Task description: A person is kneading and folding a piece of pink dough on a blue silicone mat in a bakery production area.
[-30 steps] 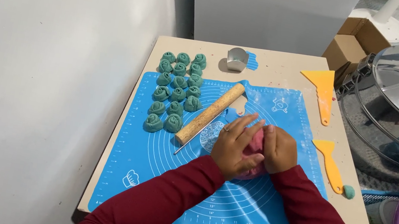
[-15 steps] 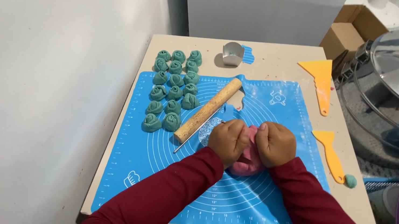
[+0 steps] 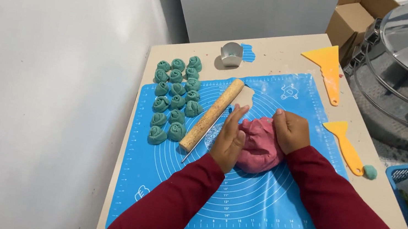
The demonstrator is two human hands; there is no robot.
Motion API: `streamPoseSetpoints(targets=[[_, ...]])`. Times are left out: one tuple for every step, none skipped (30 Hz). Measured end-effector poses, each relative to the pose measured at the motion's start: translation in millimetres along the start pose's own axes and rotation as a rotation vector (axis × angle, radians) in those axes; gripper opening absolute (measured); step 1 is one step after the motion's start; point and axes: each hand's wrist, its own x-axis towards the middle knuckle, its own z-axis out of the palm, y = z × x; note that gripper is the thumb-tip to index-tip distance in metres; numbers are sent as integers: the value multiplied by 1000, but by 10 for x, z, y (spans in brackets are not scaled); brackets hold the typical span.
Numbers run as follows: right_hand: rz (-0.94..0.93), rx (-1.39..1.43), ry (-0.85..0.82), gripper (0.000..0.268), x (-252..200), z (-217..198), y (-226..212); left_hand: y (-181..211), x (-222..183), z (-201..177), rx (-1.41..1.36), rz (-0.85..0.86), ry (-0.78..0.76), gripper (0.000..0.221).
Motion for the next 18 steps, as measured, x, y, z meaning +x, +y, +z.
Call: streamPoseSetpoints(targets=[[2, 1, 6, 49, 9, -2, 2, 36, 20, -20, -1, 2, -6, 59], [14, -23, 23, 51, 16, -3, 3, 73, 39, -42, 143, -30, -43, 61], [28, -49, 38, 52, 6, -10, 6, 114, 42, -56, 285, -66, -79, 62], [33, -50, 42, 52, -12, -11, 30, 96, 27, -59, 282, -66, -85, 62], [62, -37, 77, 53, -3, -11, 50, 74, 28, -65, 334, -126, -78, 86], [92, -24, 113, 54, 4, -8, 68, 53, 27, -75, 386, -187, -70, 114], [91, -25, 113, 54, 12, -7, 87, 178, 56, -89, 385, -186, -69, 114], [132, -23, 125, 54, 20, -4, 105, 303, 83, -105, 438, -273, -170, 128], [174, -21, 135, 53, 25, -2, 124, 428, 105, -118, 489, -362, -270, 142], [173, -23, 133, 53, 26, -7, 133, 434, 104, -112, 488, -363, -267, 142], [225, -12, 122, 54, 36, -13, 141, 437, 112, -109, 566, -392, -321, 149], [276, 0, 111, 55, 46, -21, 151, 441, 121, -102, 644, -420, -374, 155], [276, -1, 112, 55, 39, -25, 157, 437, 127, -106, 643, -419, -375, 155], [279, -37, 93, 56, 32, -30, 165, 433, 131, -108, 660, -422, -407, 153], [284, -72, 71, 59, 7, -32, 174, 432, 123, -109, 677, -429, -442, 150], [288, -73, 71, 59, -34, -67, -5, 368, 107, -92, 675, -430, -445, 150], [257, -139, 26, 65, -45, -109, -187, 299, 114, -72, 663, -445, -465, 146], [226, -204, -20, 73, -58, -148, -372, 231, 119, -55, 651, -460, -486, 143]])
